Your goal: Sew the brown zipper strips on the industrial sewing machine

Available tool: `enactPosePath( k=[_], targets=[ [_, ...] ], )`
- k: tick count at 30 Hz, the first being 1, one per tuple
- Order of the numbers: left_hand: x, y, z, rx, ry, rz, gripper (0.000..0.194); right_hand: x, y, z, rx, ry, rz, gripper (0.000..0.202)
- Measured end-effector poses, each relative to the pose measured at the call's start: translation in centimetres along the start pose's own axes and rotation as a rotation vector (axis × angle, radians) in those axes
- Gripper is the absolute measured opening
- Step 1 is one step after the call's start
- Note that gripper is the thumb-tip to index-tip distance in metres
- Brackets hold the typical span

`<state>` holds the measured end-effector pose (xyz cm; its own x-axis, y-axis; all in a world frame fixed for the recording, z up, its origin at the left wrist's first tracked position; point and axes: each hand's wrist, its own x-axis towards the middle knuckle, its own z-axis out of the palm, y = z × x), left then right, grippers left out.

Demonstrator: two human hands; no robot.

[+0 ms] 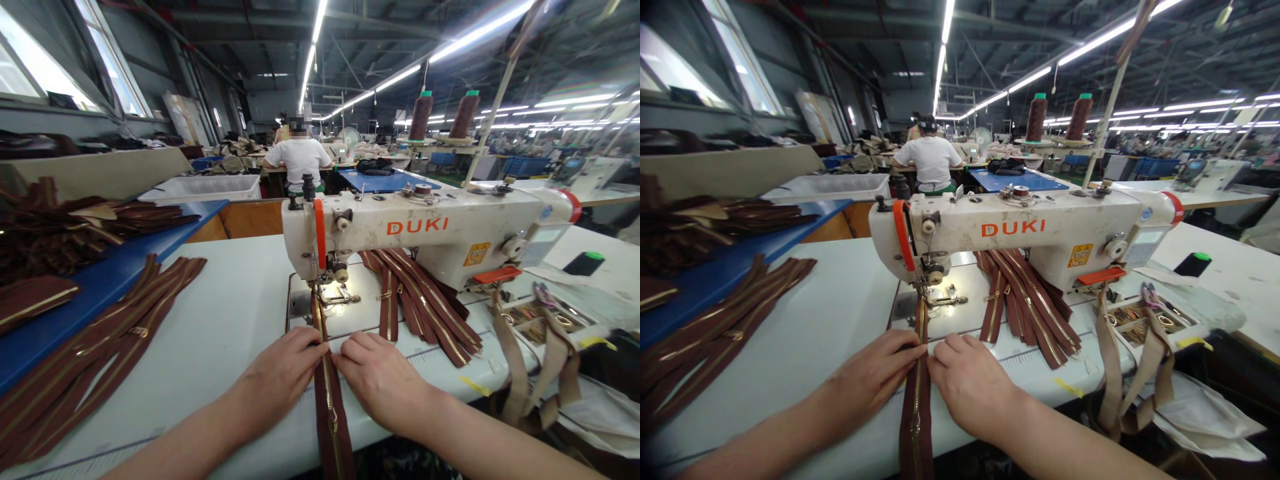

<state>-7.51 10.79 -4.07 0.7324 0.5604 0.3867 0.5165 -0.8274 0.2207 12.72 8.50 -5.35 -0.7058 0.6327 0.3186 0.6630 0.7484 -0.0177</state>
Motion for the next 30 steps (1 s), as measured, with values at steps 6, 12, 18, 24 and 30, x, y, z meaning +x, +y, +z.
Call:
enactPosePath(
  k=[6,12,18,24,30],
  targets=[
    [-0.1,0.1,0.0,0.027,-0.022,-0.02,0.022,0.1,-0.2,-0.1,-0.007,0.006,0.021,0.014],
    [-0.2,-0.4,0.0,0.199,-0.037,0.066,0.029,0.4,-0.1,-0.3,-0.026,-0.013,-0.014,0.015],
    [0.1,-0.3,-0.2,0.339,-0.084,0.198,0.03,0.6,0.1,-0.4,0.002,-0.025,-0.028,0.015],
    [-0.1,-0.6,0.1,0.318,-0.067,0.172,0.03,0.9,0.4,-0.2,0.0,-0.036,-0.026,0.015],
    [0.6,-1.6,0.1,0.288,-0.115,0.12,0.034,2.0,1.3,-0.2,0.002,-0.048,-0.031,0.012]
  ],
)
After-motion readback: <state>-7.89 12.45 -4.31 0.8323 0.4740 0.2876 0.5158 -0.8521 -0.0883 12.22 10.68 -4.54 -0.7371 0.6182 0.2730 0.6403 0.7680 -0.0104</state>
